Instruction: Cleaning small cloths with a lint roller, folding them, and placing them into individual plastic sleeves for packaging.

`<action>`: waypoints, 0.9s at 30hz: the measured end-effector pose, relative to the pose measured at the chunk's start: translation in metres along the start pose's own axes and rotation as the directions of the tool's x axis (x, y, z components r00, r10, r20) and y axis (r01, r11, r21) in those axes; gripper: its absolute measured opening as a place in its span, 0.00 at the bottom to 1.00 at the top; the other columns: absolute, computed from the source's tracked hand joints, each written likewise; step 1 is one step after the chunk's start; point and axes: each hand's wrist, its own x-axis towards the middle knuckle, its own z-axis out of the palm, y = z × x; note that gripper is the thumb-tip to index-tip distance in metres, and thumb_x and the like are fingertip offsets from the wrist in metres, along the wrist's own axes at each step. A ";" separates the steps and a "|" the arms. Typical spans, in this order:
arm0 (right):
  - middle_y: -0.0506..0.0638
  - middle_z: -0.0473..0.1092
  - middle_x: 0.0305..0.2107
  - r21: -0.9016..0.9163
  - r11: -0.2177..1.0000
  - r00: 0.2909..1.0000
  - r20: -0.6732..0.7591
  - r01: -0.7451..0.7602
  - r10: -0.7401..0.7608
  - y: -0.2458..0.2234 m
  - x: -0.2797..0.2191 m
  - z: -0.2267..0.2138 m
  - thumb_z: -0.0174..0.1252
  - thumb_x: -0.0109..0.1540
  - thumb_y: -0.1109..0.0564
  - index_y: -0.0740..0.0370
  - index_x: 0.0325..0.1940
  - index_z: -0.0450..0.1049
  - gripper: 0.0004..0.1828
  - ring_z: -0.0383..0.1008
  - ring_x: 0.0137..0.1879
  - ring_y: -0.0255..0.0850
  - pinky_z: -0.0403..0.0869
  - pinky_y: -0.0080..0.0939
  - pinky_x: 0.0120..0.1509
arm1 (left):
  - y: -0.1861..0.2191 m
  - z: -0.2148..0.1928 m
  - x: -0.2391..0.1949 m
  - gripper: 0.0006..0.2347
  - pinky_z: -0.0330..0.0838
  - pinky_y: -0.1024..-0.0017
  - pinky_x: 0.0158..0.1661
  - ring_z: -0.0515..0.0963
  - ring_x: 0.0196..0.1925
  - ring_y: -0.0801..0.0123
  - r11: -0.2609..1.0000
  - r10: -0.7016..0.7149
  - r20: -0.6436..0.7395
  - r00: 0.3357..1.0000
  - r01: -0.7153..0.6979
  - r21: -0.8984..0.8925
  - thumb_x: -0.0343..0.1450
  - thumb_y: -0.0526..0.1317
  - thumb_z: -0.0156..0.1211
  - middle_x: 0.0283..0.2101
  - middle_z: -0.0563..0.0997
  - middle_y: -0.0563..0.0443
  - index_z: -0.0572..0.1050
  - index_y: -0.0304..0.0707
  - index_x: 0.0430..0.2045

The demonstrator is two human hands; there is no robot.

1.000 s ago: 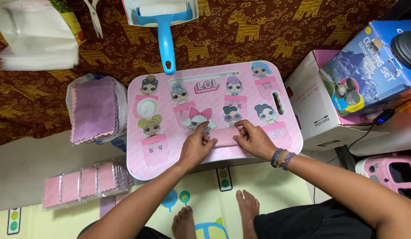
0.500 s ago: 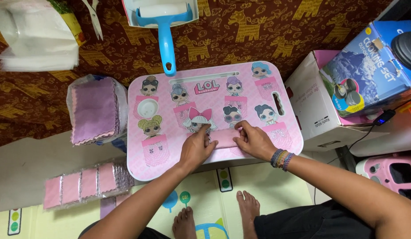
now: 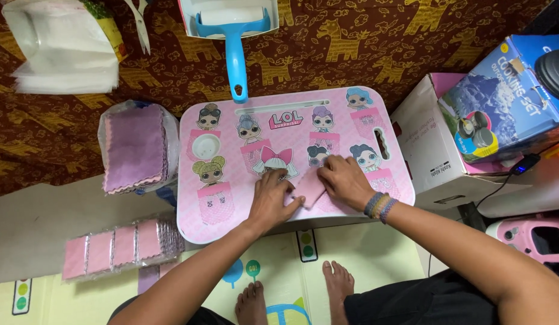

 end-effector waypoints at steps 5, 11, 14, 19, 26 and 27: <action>0.50 0.68 0.41 -0.008 0.999 0.997 -0.063 0.042 -0.042 -0.001 0.015 -0.007 0.50 0.68 0.47 0.49 0.47 0.78 0.12 0.71 0.53 0.48 0.68 0.52 0.55 | 0.004 0.016 -0.010 0.12 0.64 0.42 0.59 0.66 0.68 0.43 0.993 0.109 -0.038 0.993 -0.110 -0.035 0.67 0.48 0.67 0.58 0.72 0.41 0.79 0.40 0.35; 0.62 0.64 0.63 0.164 0.986 1.000 0.027 0.011 -0.015 -0.004 0.011 -0.016 0.42 0.71 0.42 0.55 0.70 0.64 0.27 0.62 0.70 0.58 0.60 0.65 0.70 | -0.008 0.023 -0.013 0.15 0.62 0.46 0.61 0.66 0.69 0.48 0.983 0.179 -0.009 0.984 -0.179 0.027 0.69 0.49 0.64 0.58 0.72 0.44 0.76 0.41 0.42; 0.65 0.57 0.70 0.185 0.982 0.993 0.118 -0.034 0.012 -0.016 0.006 -0.030 0.39 0.71 0.38 0.61 0.76 0.55 0.35 0.54 0.76 0.58 0.52 0.66 0.76 | -0.010 0.022 -0.015 0.17 0.62 0.48 0.61 0.66 0.69 0.48 0.969 0.234 0.011 0.972 -0.234 0.080 0.70 0.50 0.63 0.58 0.71 0.43 0.73 0.41 0.48; 0.71 0.48 0.73 0.218 0.972 0.970 0.240 -0.089 0.035 -0.031 0.003 -0.034 0.37 0.71 0.38 0.69 0.77 0.49 0.39 0.45 0.79 0.61 0.45 0.66 0.80 | 0.004 0.008 -0.020 0.24 0.59 0.47 0.62 0.64 0.71 0.45 0.953 0.271 0.050 0.961 -0.276 0.128 0.71 0.51 0.60 0.63 0.69 0.39 0.66 0.39 0.59; 0.69 0.38 0.76 0.107 0.994 0.955 0.295 0.010 -0.041 -0.023 0.002 -0.007 0.33 0.70 0.29 0.65 0.80 0.36 0.47 0.35 0.81 0.62 0.33 0.71 0.79 | 0.001 0.014 -0.021 0.28 0.57 0.49 0.64 0.64 0.72 0.48 0.947 0.277 0.044 0.960 -0.281 0.155 0.71 0.53 0.60 0.64 0.70 0.38 0.63 0.37 0.62; 0.68 0.36 0.76 0.111 0.994 0.954 0.296 0.008 -0.041 -0.022 0.003 -0.006 0.34 0.69 0.28 0.64 0.81 0.35 0.49 0.33 0.81 0.62 0.30 0.73 0.78 | 0.001 0.014 -0.020 0.29 0.57 0.49 0.64 0.63 0.72 0.48 0.946 0.274 0.048 0.960 -0.279 0.164 0.71 0.53 0.60 0.65 0.69 0.37 0.62 0.35 0.64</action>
